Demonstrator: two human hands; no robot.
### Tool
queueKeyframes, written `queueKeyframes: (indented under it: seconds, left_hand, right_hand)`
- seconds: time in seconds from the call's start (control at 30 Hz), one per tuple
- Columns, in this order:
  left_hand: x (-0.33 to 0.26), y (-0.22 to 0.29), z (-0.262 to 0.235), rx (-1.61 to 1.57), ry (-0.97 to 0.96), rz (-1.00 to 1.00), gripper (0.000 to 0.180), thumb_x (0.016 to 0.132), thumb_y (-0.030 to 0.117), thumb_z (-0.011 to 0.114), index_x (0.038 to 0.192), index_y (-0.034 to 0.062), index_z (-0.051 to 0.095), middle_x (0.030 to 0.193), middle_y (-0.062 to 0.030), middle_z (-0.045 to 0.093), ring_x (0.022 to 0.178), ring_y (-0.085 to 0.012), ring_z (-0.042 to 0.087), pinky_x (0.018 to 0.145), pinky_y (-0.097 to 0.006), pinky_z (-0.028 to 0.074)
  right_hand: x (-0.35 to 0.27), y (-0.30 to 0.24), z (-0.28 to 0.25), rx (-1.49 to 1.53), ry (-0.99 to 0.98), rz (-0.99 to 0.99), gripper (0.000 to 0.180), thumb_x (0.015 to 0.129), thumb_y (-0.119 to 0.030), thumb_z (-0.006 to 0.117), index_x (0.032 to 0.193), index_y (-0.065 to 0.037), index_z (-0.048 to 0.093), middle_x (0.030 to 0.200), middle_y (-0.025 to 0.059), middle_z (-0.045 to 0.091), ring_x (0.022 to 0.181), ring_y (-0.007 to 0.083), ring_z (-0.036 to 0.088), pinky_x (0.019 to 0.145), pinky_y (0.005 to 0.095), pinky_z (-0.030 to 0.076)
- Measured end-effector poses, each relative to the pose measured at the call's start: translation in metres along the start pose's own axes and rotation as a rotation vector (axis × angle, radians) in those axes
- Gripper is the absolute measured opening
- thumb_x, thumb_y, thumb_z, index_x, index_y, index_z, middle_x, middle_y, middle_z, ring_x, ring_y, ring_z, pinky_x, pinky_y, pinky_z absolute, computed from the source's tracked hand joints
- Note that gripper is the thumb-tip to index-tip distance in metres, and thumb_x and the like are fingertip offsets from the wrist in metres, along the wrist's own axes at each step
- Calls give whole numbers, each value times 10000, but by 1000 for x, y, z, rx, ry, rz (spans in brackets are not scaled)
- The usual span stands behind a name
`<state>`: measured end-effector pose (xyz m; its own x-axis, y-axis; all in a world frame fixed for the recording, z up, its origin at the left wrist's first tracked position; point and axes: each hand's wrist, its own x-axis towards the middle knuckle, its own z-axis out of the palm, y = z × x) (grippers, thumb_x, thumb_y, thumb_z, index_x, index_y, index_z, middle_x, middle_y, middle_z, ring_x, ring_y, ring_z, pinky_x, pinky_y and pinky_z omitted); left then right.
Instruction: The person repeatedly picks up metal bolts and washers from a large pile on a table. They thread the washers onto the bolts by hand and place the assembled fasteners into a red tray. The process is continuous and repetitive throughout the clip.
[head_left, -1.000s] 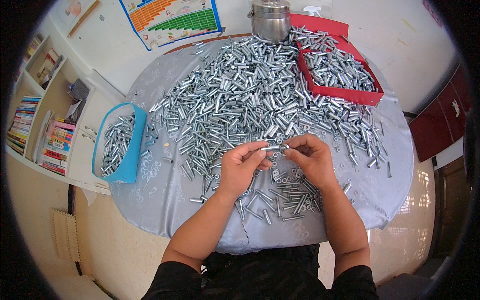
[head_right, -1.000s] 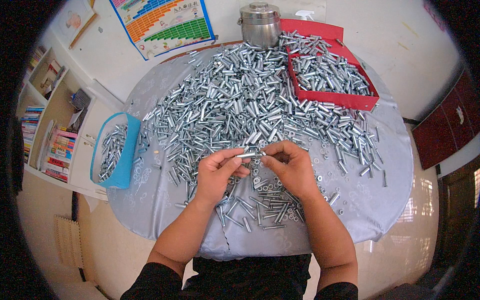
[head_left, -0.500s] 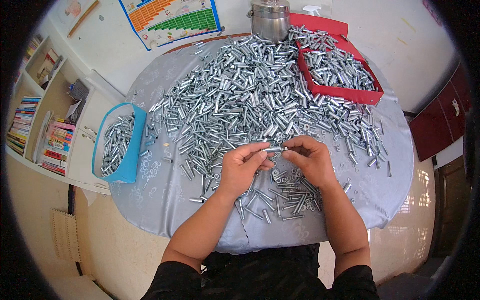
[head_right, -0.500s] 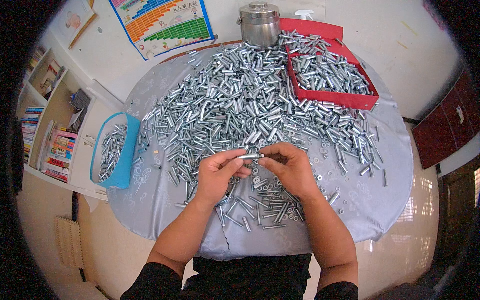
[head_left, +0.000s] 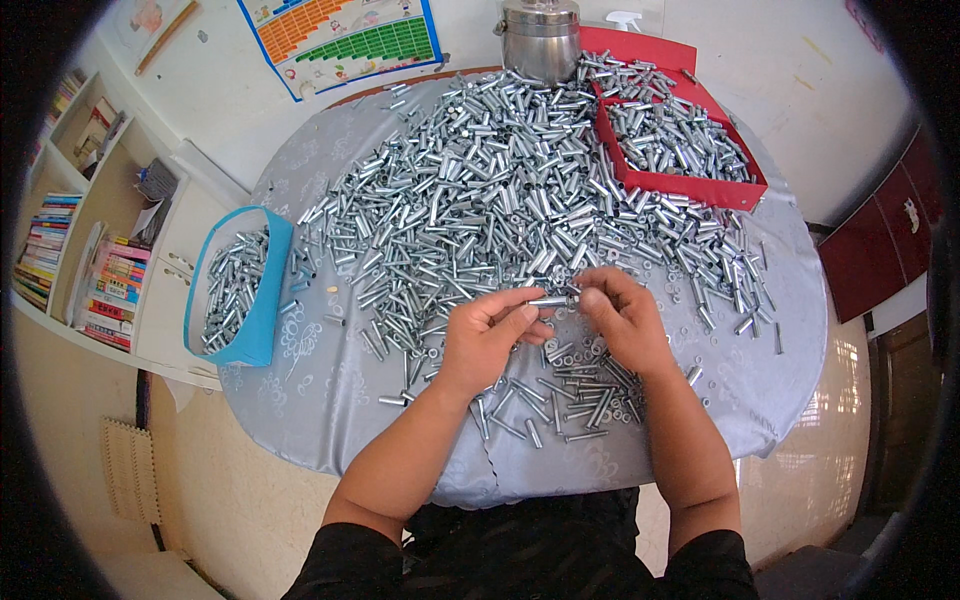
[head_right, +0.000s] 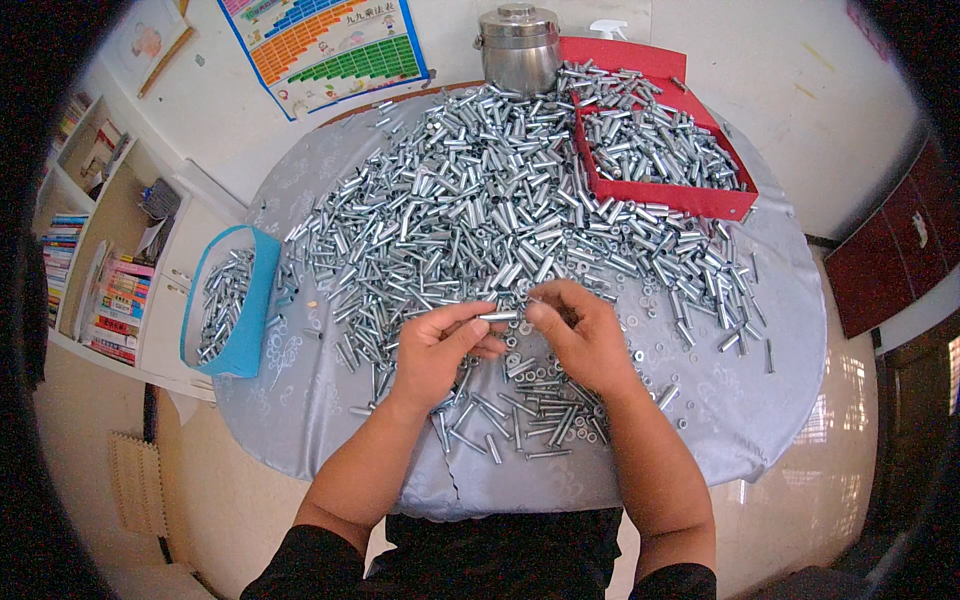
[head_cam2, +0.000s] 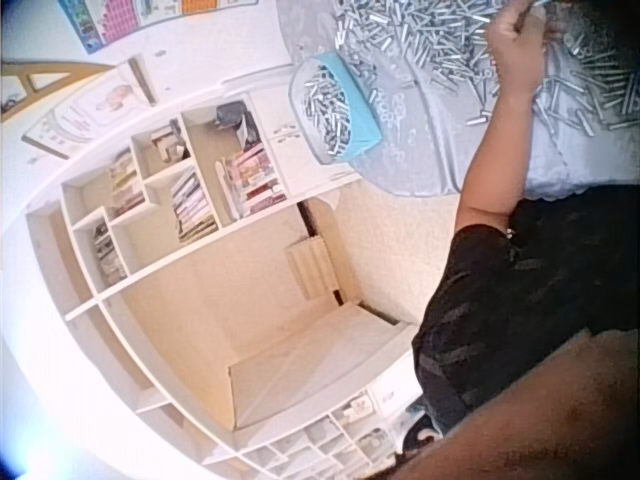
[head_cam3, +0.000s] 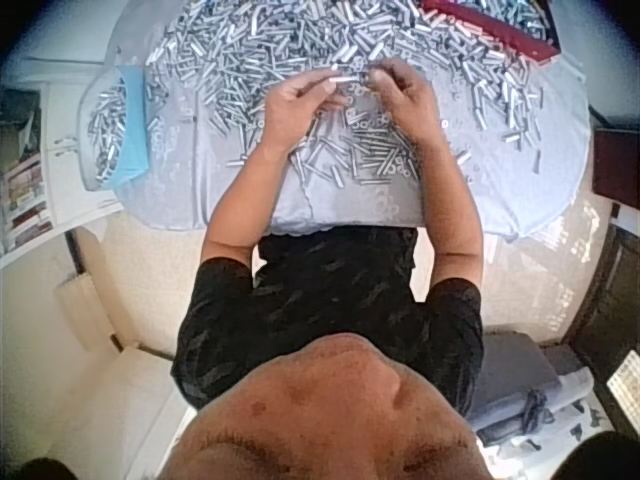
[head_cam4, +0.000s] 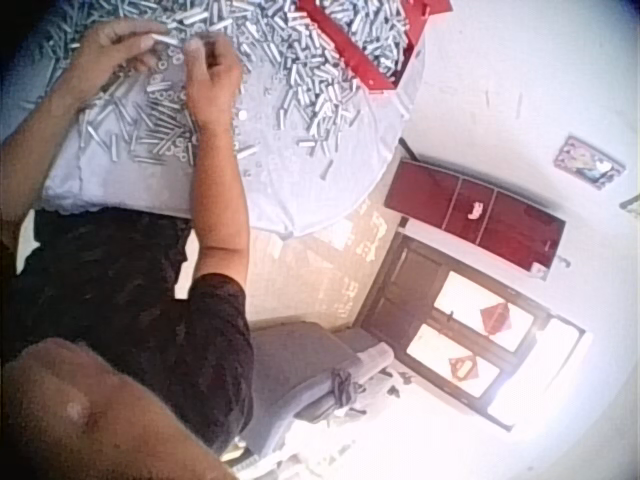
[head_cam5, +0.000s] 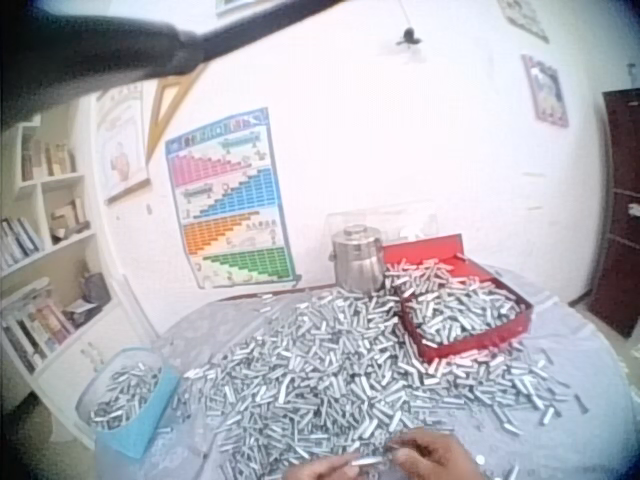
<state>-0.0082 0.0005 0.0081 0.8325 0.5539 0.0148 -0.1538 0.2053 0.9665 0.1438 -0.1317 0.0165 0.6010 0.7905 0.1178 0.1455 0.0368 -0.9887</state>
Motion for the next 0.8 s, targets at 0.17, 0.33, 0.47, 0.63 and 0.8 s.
queueKeyframes:
  seconds: [0.17, 0.33, 0.47, 0.63, 0.8]
  left_hand:
    - [1, -2, -2, -2, 15, 11, 252, 935, 28, 561, 1166, -59, 611, 1007, -166, 695, 815, -214, 703, 710, -316, 594]
    - [1, -1, -1, 10, 10, 5, 251, 931, 20, 564, 1163, -62, 612, 1010, -166, 695, 813, -215, 703, 712, -318, 595]
    - [1, 0, -1, -13, 17, 5, 247, 930, 18, 564, 1158, -65, 613, 1008, -169, 696, 816, -217, 702, 716, -322, 595]
    - [1, -1, -1, 14, 11, 10, 243, 929, 15, 564, 1153, -65, 615, 1012, -172, 695, 812, -215, 702, 712, -318, 594]
    - [1, -2, -2, -14, 22, 12, 242, 931, 12, 561, 1155, -61, 616, 1010, -167, 695, 806, -213, 701, 711, -315, 593]
  right_hand:
    - [0, -1, -1, -90, -83, -84, 194, 879, -138, 686, 990, 15, 640, 831, 51, 641, 743, 79, 572, 657, 241, 466]
    - [0, 1, -7, -71, -154, 103, 163, 860, -91, 699, 971, 14, 643, 818, 58, 636, 739, 73, 570, 663, 237, 469]
    - [-2, -3, 0, -66, -101, -44, 146, 872, -99, 689, 953, 14, 647, 820, 60, 636, 743, 73, 572, 667, 244, 471]
    - [0, 5, -10, -17, -181, 157, 154, 863, -104, 699, 951, 11, 646, 820, 57, 631, 756, 88, 569, 690, 253, 472]
    - [0, 3, -6, -122, -129, -45, 161, 856, -105, 707, 948, 13, 649, 822, 54, 625, 752, 81, 563, 686, 253, 471]
